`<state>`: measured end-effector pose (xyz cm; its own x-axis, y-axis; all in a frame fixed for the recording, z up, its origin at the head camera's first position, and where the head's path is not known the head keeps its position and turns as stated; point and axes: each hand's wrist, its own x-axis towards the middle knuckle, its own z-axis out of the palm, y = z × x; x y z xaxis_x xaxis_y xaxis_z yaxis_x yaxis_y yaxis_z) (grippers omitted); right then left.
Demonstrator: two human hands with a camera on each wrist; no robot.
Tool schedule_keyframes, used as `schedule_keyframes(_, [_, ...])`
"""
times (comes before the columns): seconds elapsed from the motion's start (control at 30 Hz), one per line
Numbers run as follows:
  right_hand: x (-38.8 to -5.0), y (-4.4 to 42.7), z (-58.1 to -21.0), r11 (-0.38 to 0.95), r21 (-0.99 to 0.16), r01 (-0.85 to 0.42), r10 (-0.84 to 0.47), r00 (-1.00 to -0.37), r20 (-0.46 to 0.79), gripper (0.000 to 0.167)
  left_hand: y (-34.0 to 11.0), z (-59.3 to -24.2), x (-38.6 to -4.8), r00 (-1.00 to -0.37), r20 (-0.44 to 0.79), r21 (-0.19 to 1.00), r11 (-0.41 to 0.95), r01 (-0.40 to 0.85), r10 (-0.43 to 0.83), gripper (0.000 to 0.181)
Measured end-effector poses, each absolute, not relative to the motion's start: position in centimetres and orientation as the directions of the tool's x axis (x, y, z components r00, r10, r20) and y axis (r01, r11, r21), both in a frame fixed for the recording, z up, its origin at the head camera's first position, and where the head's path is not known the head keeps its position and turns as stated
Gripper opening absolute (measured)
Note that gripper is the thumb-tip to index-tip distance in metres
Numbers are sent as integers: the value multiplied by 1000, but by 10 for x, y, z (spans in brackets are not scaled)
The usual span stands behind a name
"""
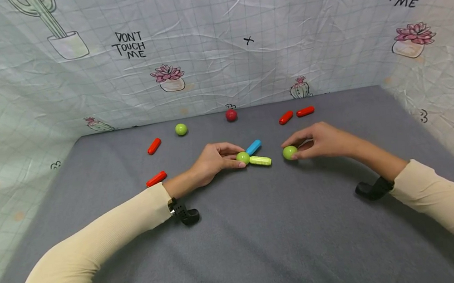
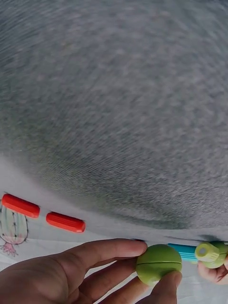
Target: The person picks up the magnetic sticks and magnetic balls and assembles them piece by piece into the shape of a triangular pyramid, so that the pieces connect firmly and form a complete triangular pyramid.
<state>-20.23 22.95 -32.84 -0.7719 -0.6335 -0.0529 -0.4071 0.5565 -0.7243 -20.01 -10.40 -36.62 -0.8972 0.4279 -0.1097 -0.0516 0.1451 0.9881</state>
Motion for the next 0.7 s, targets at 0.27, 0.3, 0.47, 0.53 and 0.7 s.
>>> schedule_keyframes(0.27, [-200,220,-332,510,-755,-412,-676,-734,-56,37,-105,-367,-201,-897,-105,987,152,-43,428,39])
schedule_keyframes(0.3, [-200,219,-333,502,-760,-413,-684,-727,-56,37,-105,-367,-201,-897,-104,987,154,-41,429,39])
schedule_keyframes(0.47, [-201,210,-335,504,-764,-404,-696,-713,-82,37,-105,-367,-201,-899,-106,987,155,-44,425,39])
schedule_keyframes(0.53, [-200,206,-337,509,-758,-408,-697,-712,-85,37,-105,-367,-200,-899,-110,986,157,-46,423,40])
schedule_keyframes(0.7, [-200,201,-339,512,-745,-428,-697,-713,-70,38,-105,-366,-200,-899,-121,984,168,-54,421,41])
